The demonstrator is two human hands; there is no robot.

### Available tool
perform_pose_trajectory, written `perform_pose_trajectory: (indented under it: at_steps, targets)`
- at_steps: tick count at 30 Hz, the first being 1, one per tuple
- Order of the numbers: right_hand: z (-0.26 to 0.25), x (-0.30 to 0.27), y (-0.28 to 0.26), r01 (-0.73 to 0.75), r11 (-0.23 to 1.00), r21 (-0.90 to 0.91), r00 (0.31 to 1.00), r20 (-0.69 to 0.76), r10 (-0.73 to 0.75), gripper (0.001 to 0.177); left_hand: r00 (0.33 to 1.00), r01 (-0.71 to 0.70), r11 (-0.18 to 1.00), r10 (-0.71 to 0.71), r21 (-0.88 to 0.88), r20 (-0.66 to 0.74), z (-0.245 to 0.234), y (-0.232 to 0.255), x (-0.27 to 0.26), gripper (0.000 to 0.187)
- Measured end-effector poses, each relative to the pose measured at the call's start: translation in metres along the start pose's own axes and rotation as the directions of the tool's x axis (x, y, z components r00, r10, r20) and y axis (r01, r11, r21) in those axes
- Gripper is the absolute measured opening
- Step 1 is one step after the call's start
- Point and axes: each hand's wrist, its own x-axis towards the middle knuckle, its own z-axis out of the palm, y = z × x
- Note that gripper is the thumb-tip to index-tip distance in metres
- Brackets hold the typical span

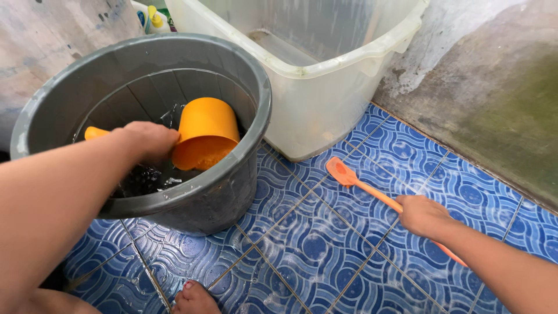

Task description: The person scrubs blue patterned floor tiles with an orange brush, applying liquid soap from a white bottle. They use a yellow cup to scoop water from a bucket and rinse the floor, repeating the scrubbing and rinsing cycle.

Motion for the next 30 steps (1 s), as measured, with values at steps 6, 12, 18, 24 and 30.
perform_pose_trajectory:
  at_steps: [6, 12, 18, 24, 30]
  targets:
    - [-0.007, -0.008, -0.007, 0.031, 0.997, 0.072, 0.998, -0.052, -0.027, 0.041, 0.963, 0.060, 0.930, 0.041, -0.362, 0.265, 0.022, 0.023, 0.011, 0.023]
    - [-0.047, -0.002, 0.001, -0.109, 0.878, 0.467, 0.993, 0.081, 0.080, 0.034, 0.912, 0.355, 0.352, 0.074, -0.866, 0.403, 0.004, 0.018, 0.000, 0.024]
    - [-0.088, 0.012, 0.032, -0.324, 0.366, 0.872, 0.912, 0.391, -0.126, 0.059, 0.855, 0.504, -0.043, 0.164, -0.863, 0.491, -0.014, -0.027, 0.006, 0.024]
    - [-0.117, 0.026, 0.054, -0.286, 0.051, 0.957, 0.924, 0.289, -0.250, 0.050, 0.920, 0.386, -0.300, 0.191, -0.872, 0.341, -0.051, -0.042, -0.029, 0.017]
    - [-0.139, 0.025, 0.067, -0.311, -0.176, 0.934, 0.934, 0.265, -0.241, 0.033, 0.978, 0.138, -0.288, 0.192, -0.948, 0.084, -0.117, -0.030, -0.077, 0.010]
